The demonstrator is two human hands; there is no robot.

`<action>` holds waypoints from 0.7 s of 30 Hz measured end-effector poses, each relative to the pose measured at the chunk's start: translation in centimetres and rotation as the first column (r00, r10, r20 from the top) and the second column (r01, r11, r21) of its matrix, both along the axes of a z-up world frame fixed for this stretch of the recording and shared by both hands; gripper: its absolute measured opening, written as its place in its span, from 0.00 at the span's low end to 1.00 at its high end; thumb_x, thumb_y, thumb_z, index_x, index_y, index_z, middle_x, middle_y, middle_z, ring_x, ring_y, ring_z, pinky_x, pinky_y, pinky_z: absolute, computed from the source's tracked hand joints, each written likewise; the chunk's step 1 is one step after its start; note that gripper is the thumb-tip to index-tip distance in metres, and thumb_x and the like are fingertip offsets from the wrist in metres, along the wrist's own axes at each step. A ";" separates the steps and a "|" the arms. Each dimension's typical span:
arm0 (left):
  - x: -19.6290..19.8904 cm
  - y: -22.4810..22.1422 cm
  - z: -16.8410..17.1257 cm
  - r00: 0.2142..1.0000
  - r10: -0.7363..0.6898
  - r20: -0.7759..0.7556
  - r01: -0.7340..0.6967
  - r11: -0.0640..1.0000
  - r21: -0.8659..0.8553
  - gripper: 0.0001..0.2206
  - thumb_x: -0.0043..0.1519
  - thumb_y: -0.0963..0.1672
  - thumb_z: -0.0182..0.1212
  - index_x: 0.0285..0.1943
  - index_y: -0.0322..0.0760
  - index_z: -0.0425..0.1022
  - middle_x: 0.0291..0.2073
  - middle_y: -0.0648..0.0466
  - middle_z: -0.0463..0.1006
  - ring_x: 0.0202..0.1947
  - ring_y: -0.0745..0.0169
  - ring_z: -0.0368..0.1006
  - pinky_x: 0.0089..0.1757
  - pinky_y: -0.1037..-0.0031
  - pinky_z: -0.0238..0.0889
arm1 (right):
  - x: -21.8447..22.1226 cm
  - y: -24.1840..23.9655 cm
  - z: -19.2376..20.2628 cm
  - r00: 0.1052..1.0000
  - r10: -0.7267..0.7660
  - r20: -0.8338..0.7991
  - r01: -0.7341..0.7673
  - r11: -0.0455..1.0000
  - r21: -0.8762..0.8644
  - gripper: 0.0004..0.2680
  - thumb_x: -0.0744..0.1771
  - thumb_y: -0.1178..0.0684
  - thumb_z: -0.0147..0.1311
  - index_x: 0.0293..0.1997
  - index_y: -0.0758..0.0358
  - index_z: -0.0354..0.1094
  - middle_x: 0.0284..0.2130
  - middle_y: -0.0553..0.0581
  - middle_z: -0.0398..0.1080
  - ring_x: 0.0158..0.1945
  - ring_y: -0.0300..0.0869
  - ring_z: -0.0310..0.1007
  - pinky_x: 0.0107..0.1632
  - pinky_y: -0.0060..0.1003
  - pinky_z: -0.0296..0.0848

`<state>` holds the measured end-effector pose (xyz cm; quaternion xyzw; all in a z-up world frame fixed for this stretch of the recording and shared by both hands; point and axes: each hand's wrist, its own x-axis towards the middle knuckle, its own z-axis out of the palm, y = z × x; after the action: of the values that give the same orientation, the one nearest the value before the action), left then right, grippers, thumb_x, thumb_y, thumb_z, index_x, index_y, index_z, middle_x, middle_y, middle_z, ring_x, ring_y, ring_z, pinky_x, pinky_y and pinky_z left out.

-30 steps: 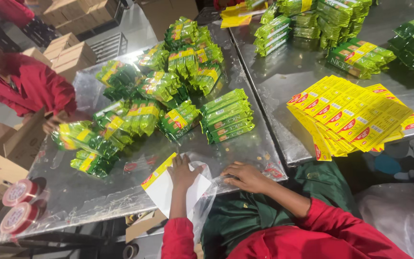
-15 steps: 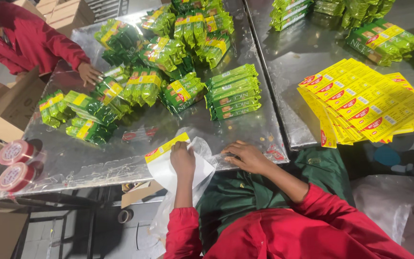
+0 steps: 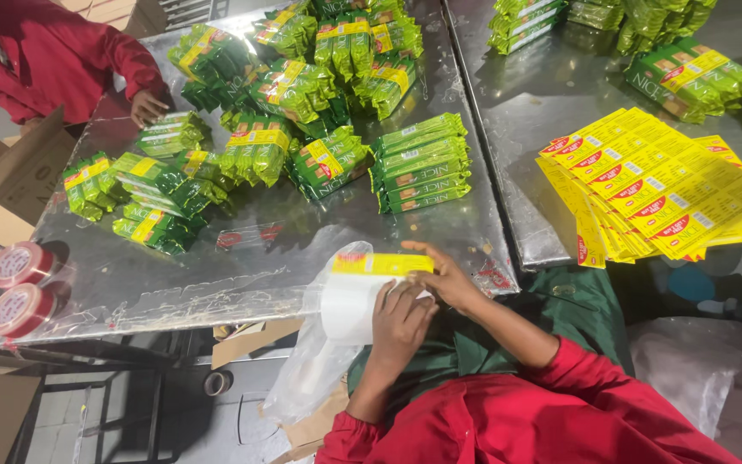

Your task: The person organizes wrapped biscuits into stacks and bundles them by hand using yellow printed bands.

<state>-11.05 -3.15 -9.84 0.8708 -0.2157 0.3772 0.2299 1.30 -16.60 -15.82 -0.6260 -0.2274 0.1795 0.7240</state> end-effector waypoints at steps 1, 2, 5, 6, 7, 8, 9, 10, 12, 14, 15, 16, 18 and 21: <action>-0.2 0.0 0.1 0.998 0.052 0.020 -0.052 0.998 -0.037 0.14 0.56 0.44 0.70 0.50 0.39 0.76 0.54 0.47 0.74 0.59 0.47 0.69 0.59 0.48 0.58 | -0.3 -0.1 0.7 0.997 -0.035 -0.069 0.037 0.999 0.023 0.21 0.65 0.61 0.54 0.68 0.61 0.63 0.53 0.52 0.71 0.47 0.36 0.69 0.47 0.31 0.70; -0.2 0.3 0.2 0.994 0.105 0.041 -0.102 0.992 -0.072 0.19 0.53 0.45 0.72 0.52 0.38 0.76 0.55 0.44 0.72 0.60 0.44 0.66 0.59 0.45 0.55 | -0.4 -0.4 1.5 0.999 -0.051 0.001 0.051 0.997 0.051 0.20 0.66 0.62 0.54 0.67 0.62 0.63 0.54 0.52 0.71 0.50 0.35 0.69 0.50 0.30 0.70; -0.4 1.8 0.7 0.977 0.161 -0.140 -0.212 0.802 -0.559 0.30 0.53 0.43 0.73 0.65 0.33 0.68 0.70 0.35 0.56 0.72 0.47 0.52 0.44 0.72 0.76 | -0.5 -2.7 4.0 0.988 -0.086 0.131 0.072 0.992 0.105 0.17 0.67 0.64 0.55 0.65 0.65 0.64 0.55 0.51 0.70 0.53 0.33 0.70 0.55 0.29 0.71; -0.3 2.7 0.9 0.974 0.176 -0.140 -0.225 0.764 -0.605 0.32 0.52 0.41 0.73 0.67 0.30 0.65 0.69 0.36 0.58 0.71 0.50 0.55 0.50 0.70 0.68 | -0.7 -3.6 4.6 0.989 -0.084 0.121 0.072 0.992 0.101 0.17 0.67 0.64 0.56 0.64 0.65 0.64 0.54 0.51 0.70 0.53 0.33 0.71 0.54 0.29 0.72; -0.2 3.9 1.1 0.971 0.191 -0.141 -0.237 0.723 -0.649 0.34 0.52 0.40 0.73 0.69 0.27 0.63 0.68 0.37 0.61 0.69 0.52 0.57 0.55 0.67 0.61 | -0.8 -4.3 5.2 0.990 -0.082 0.112 0.071 0.993 0.097 0.17 0.67 0.63 0.56 0.64 0.65 0.64 0.53 0.51 0.70 0.52 0.33 0.72 0.53 0.29 0.73; -0.2 5.1 1.3 0.968 0.206 -0.142 -0.246 0.679 -0.691 0.37 0.52 0.38 0.73 0.71 0.23 0.60 0.68 0.38 0.64 0.68 0.54 0.60 0.61 0.65 0.53 | -1.0 -4.8 5.7 0.988 -0.083 0.133 0.067 0.990 0.126 0.17 0.67 0.64 0.56 0.64 0.66 0.64 0.54 0.52 0.70 0.53 0.33 0.71 0.55 0.29 0.72; 0.0 6.4 1.5 0.971 -0.035 -0.237 -0.175 0.574 -0.800 0.32 0.53 0.37 0.72 0.68 0.23 0.65 0.61 0.40 0.70 0.61 0.56 0.65 0.57 0.69 0.59 | -1.1 -5.2 6.2 0.984 -0.085 0.154 0.061 0.986 0.155 0.17 0.67 0.64 0.57 0.63 0.66 0.64 0.54 0.52 0.69 0.54 0.33 0.70 0.56 0.29 0.71; 0.2 7.3 1.6 0.916 -0.287 -0.281 -0.135 0.438 -0.889 0.27 0.53 0.36 0.72 0.64 0.23 0.71 0.55 0.42 0.75 0.54 0.59 0.71 0.52 0.73 0.65 | -1.3 -5.5 6.7 0.981 -0.088 0.175 0.055 0.981 0.184 0.17 0.67 0.65 0.57 0.63 0.67 0.64 0.54 0.52 0.69 0.55 0.33 0.69 0.57 0.29 0.69; 0.2 7.5 1.5 0.794 -0.540 -0.279 -0.143 0.280 -0.949 0.20 0.55 0.35 0.70 0.58 0.23 0.77 0.46 0.47 0.82 0.45 0.64 0.77 0.47 0.76 0.70 | -1.5 -5.6 8.0 0.990 -0.082 0.117 0.062 0.984 0.166 0.17 0.66 0.63 0.59 0.63 0.66 0.64 0.54 0.54 0.70 0.54 0.35 0.69 0.55 0.31 0.70; -0.3 6.6 1.4 0.763 -0.572 -0.301 -0.169 0.273 -0.947 0.14 0.56 0.34 0.68 0.51 0.22 0.80 0.41 0.53 0.85 0.41 0.69 0.78 0.46 0.76 0.70 | -1.8 -5.5 9.5 0.940 -0.173 0.293 0.173 0.985 0.028 0.19 0.65 0.62 0.60 0.63 0.66 0.64 0.54 0.56 0.69 0.55 0.40 0.69 0.57 0.36 0.68; -0.3 6.2 1.6 0.782 -0.548 -0.296 -0.156 0.287 -0.945 0.13 0.56 0.35 0.68 0.51 0.22 0.80 0.41 0.52 0.85 0.41 0.69 0.78 0.46 0.76 0.70 | -1.9 -5.6 10.4 0.840 -0.225 0.494 0.299 0.951 -0.076 0.20 0.64 0.61 0.61 0.63 0.66 0.64 0.55 0.58 0.69 0.58 0.44 0.69 0.59 0.39 0.67; -0.3 5.6 1.8 0.801 -0.524 -0.291 -0.148 0.299 -0.943 0.12 0.57 0.35 0.67 0.50 0.23 0.80 0.41 0.52 0.85 0.40 0.70 0.77 0.46 0.77 0.70 | -2.3 -5.6 11.3 0.703 -0.228 0.674 0.434 0.888 -0.153 0.21 0.63 0.60 0.62 0.63 0.66 0.64 0.56 0.60 0.68 0.60 0.48 0.68 0.60 0.42 0.66; -0.4 4.8 2.6 0.830 -0.462 -0.313 -0.147 0.360 -0.921 0.10 0.58 0.36 0.67 0.48 0.24 0.81 0.40 0.53 0.84 0.39 0.71 0.76 0.45 0.77 0.69 | -3.1 -5.4 13.0 0.413 -0.216 0.885 0.594 0.801 -0.082 0.19 0.62 0.57 0.62 0.59 0.64 0.65 0.58 0.60 0.68 0.62 0.54 0.67 0.63 0.48 0.65; -0.5 3.6 4.5 0.863 -0.344 -0.371 -0.130 0.557 -0.820 0.08 0.58 0.37 0.67 0.45 0.26 0.80 0.35 0.52 0.82 0.36 0.68 0.75 0.41 0.76 0.68 | -4.6 -4.8 15.3 0.270 -0.036 0.962 0.459 0.883 -0.095 0.16 0.62 0.55 0.63 0.54 0.60 0.69 0.54 0.56 0.72 0.59 0.52 0.71 0.61 0.50 0.66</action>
<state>-11.53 0.45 -5.30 0.7108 -0.0029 0.1834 0.6791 -3.31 -21.45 -0.53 -0.7578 -0.4660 -0.2998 0.3445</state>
